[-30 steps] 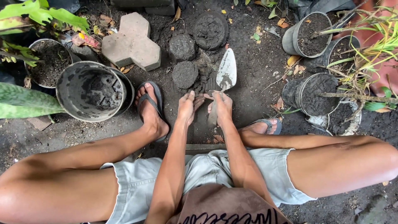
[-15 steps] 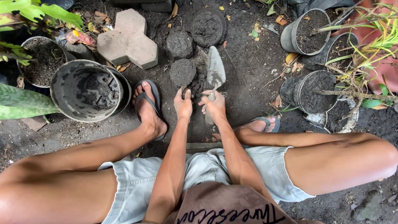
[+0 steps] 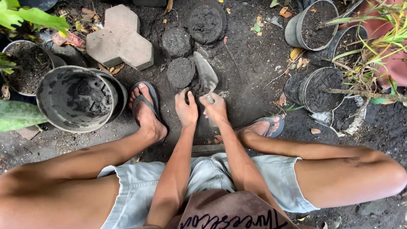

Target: The person is using a hand trowel and their hands to level and smooth out soil in a garden area between plants and paving stones.

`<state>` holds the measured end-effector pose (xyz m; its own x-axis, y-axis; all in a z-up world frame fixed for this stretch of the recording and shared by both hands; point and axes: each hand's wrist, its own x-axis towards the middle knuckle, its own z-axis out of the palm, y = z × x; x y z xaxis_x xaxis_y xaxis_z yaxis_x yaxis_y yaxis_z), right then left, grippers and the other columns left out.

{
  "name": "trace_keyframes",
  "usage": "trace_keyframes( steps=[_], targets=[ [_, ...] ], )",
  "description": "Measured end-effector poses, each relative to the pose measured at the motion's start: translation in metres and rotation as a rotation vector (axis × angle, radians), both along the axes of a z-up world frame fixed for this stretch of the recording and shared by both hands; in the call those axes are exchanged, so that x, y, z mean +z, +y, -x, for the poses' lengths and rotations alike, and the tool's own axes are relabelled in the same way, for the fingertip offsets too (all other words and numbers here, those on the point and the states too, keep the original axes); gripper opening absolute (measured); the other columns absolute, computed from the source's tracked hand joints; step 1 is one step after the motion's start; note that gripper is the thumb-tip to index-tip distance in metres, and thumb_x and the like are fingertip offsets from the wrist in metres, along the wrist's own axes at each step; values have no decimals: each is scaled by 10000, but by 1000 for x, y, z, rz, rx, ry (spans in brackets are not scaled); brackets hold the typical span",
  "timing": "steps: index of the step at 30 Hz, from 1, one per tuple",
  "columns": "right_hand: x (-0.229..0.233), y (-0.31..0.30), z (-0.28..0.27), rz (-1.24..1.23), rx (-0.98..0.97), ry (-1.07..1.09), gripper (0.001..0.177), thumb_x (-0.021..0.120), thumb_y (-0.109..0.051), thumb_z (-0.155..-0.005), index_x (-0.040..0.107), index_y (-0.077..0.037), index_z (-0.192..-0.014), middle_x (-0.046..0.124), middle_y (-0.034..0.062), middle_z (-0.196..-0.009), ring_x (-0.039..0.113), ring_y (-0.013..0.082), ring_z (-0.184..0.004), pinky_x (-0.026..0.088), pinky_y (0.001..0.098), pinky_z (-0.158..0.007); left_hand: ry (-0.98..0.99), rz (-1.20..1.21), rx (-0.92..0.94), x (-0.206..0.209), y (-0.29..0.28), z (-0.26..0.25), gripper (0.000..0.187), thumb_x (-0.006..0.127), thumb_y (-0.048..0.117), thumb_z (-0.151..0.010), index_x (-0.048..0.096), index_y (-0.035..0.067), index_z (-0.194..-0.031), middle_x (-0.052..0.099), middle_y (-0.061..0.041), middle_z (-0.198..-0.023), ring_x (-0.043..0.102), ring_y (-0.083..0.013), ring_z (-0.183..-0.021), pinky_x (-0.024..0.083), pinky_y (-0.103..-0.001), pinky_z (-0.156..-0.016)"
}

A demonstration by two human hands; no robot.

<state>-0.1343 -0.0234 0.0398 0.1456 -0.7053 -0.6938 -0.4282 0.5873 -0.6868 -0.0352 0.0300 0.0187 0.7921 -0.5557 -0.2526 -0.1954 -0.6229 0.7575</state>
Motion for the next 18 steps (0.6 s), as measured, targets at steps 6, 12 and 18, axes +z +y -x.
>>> trace_keyframes(
  steps=[6, 12, 18],
  targets=[
    [24, -68, 82, 138, 328, 220, 530, 533, -459, -1030, 687, -5, -803, 642, 184, -550, 612, 244, -366, 527, 377, -364, -289, -101, -797, -6, -11, 22, 433, 485, 250, -1033, 562, 180, -1453, 546, -53, -1490, 450, -240, -1439, 344, -432, -1181],
    [36, -112, 108, 247, 1191, 740, 637, 310, -448, -1090, 716, 41, -1129, 759, 288, -1021, 749, 444, -977, 579, 572, -886, -676, -291, -928, -52, 8, 4, 570, 357, 483, -1069, 483, 166, -1526, 399, -36, -1648, 304, -180, -1537, 66, -513, -1286],
    [16, -118, 96, 280, 1253, 739, 622, 282, -429, -1086, 695, 35, -1081, 767, 266, -1003, 751, 446, -977, 568, 584, -888, -780, -132, -770, -62, 3, 2, 448, 470, 379, -1016, 634, 119, -1342, 504, -61, -1556, 425, -205, -1451, 223, -558, -1226]
  ],
)
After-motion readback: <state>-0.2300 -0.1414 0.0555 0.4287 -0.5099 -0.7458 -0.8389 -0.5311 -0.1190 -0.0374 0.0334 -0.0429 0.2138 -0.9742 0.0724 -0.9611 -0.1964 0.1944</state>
